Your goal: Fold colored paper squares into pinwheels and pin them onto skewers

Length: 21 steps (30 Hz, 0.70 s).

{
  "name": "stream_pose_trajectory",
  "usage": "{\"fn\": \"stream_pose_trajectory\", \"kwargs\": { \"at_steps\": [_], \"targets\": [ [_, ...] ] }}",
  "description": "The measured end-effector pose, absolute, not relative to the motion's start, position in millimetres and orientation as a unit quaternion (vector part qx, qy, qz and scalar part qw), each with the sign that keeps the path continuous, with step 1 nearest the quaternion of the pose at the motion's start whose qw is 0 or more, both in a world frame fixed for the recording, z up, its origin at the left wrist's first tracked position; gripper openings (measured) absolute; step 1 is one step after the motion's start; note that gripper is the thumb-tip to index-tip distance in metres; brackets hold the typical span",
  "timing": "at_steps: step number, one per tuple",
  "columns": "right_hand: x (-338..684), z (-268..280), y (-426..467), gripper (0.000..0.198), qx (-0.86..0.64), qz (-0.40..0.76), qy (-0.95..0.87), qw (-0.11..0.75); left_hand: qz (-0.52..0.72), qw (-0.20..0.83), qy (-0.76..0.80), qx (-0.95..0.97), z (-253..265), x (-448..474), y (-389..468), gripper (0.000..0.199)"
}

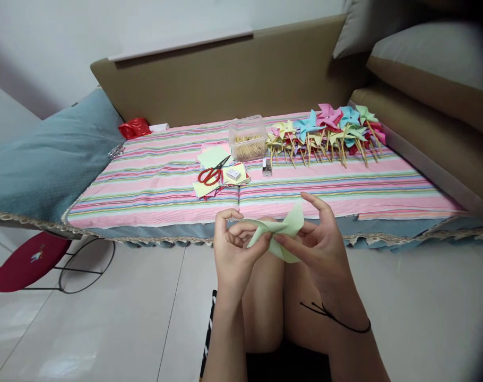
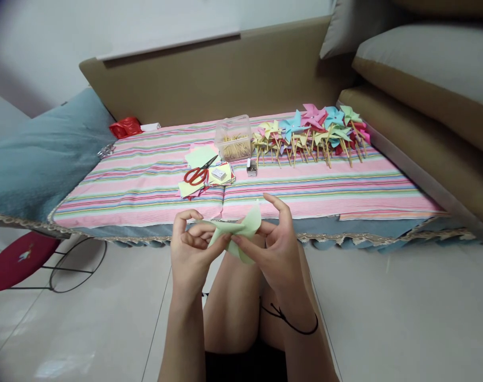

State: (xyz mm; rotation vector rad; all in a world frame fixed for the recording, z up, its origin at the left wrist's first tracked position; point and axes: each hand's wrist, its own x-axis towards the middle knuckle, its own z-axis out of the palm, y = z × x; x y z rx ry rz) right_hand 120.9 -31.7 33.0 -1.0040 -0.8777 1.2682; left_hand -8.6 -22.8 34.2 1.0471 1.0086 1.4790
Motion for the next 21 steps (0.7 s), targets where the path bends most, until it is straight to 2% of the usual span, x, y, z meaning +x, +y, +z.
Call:
{"fn": "stream_pose_trajectory", "kwargs": {
  "at_steps": [8, 21],
  "targets": [
    [127.1, 29.0, -30.2, 0.076, -0.420, 0.569, -0.377, 0.598, 0.617, 0.507, 0.395, 0.454, 33.4, -8.2, -23.6, 0.049],
    [125.0, 36.7, -32.9, 0.090, -0.443, 0.545, -0.399, 0.589, 0.622, 0.512, 0.395, 0.441, 35.0, -6.0, -22.4, 0.049]
  ]
}}
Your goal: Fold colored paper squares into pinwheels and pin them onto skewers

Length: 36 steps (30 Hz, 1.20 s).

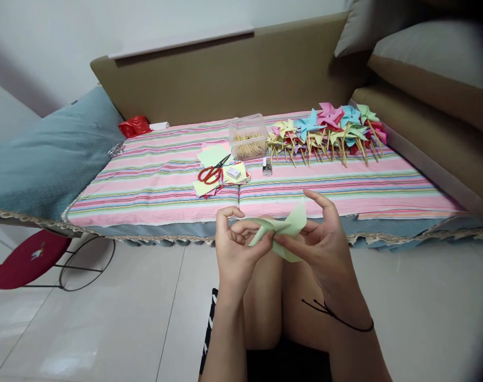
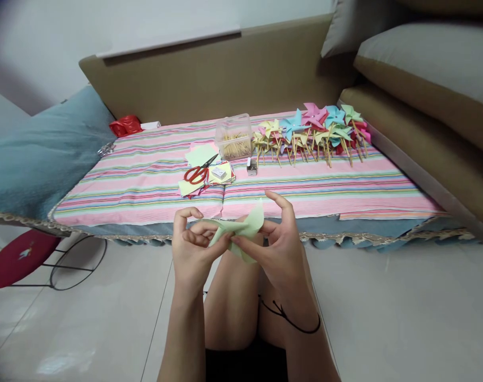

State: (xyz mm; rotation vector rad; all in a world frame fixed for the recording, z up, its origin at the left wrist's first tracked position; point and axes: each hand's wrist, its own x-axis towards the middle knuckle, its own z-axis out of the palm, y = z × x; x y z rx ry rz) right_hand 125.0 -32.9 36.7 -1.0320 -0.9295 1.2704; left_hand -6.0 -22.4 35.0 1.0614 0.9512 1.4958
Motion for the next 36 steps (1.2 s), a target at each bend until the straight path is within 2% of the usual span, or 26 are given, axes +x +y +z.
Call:
{"fn": "stream_pose_trajectory", "kwargs": {
  "at_steps": [17, 25, 32, 36],
  "targets": [
    [126.7, 31.7, -31.3, 0.082, -0.459, 0.547, -0.382, 0.587, 0.606, 0.508, 0.394, 0.468, 33.5, -7.8, -22.3, 0.048],
    [127.2, 31.2, -29.9, 0.093, -0.473, 0.521, -0.390, 0.594, 0.611, 0.516, 0.396, 0.451, 31.3, -4.3, -22.6, 0.050],
    [127.3, 30.8, -30.0, 0.099, -0.450, 0.557, -0.383, 0.584, 0.589, 0.535, 0.436, 0.420, 30.0, -3.5, -20.9, 0.050],
    [127.1, 26.4, -28.2, 0.101, -0.450, 0.570, -0.354, 0.589, 0.583, 0.561, 0.431, 0.400, 26.9, -4.7, -19.8, 0.043]
  ]
}}
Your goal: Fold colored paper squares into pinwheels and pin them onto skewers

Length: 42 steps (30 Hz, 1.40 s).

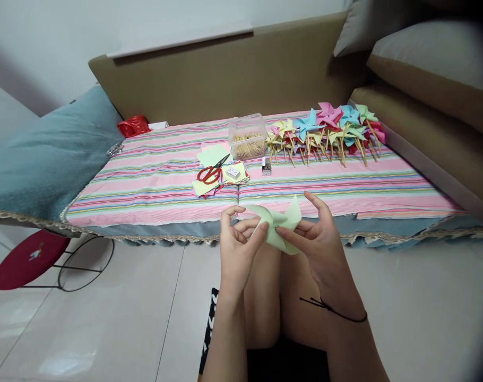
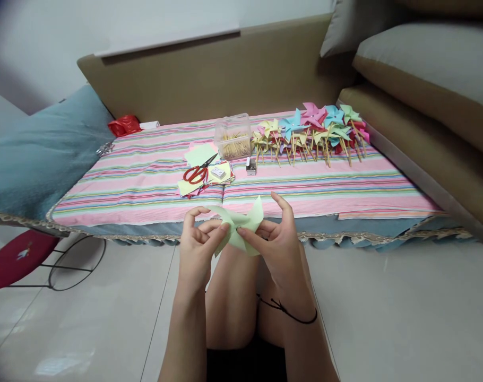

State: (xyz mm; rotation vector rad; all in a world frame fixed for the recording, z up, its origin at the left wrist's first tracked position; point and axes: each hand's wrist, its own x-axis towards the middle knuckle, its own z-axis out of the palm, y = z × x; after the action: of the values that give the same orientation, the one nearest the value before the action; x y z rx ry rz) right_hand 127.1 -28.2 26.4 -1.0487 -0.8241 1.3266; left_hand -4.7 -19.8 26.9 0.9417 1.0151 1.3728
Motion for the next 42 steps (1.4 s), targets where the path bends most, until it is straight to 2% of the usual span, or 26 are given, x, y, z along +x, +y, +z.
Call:
{"fn": "stream_pose_trajectory", "kwargs": {
  "at_steps": [9, 17, 26, 30, 37, 42],
  "targets": [
    [125.8, 17.8, -22.4, 0.103, -0.460, 0.582, -0.334, 0.582, 0.574, 0.583, 0.413, 0.400, 24.9, -7.8, -18.9, 0.044],
    [127.2, 10.2, -18.1, 0.092, -0.448, 0.609, -0.332, 0.564, 0.563, 0.587, 0.413, 0.410, 20.3, -8.0, -15.0, 0.059],
    [122.6, -1.8, -0.6, 0.075, -0.456, 0.614, -0.335, 0.551, 0.605, 0.588, 0.448, 0.296, 1.9, -18.5, 1.1, 0.059],
    [114.6, -10.5, 12.5, 0.076, -0.462, 0.618, -0.346, 0.534, 0.599, 0.592, 0.461, 0.279, -7.3, -22.5, 9.7, 0.063],
    [99.9, -36.0, 42.4, 0.077, -0.473, 0.617, -0.354, 0.520, 0.579, 0.617, 0.458, 0.272, -21.6, -31.2, 31.9, 0.055],
    [98.0, -47.8, 72.7, 0.075, -0.464, 0.626, -0.371, 0.506, 0.602, 0.577, 0.503, 0.227, -28.7, -34.6, 52.7, 0.060]
  ]
}}
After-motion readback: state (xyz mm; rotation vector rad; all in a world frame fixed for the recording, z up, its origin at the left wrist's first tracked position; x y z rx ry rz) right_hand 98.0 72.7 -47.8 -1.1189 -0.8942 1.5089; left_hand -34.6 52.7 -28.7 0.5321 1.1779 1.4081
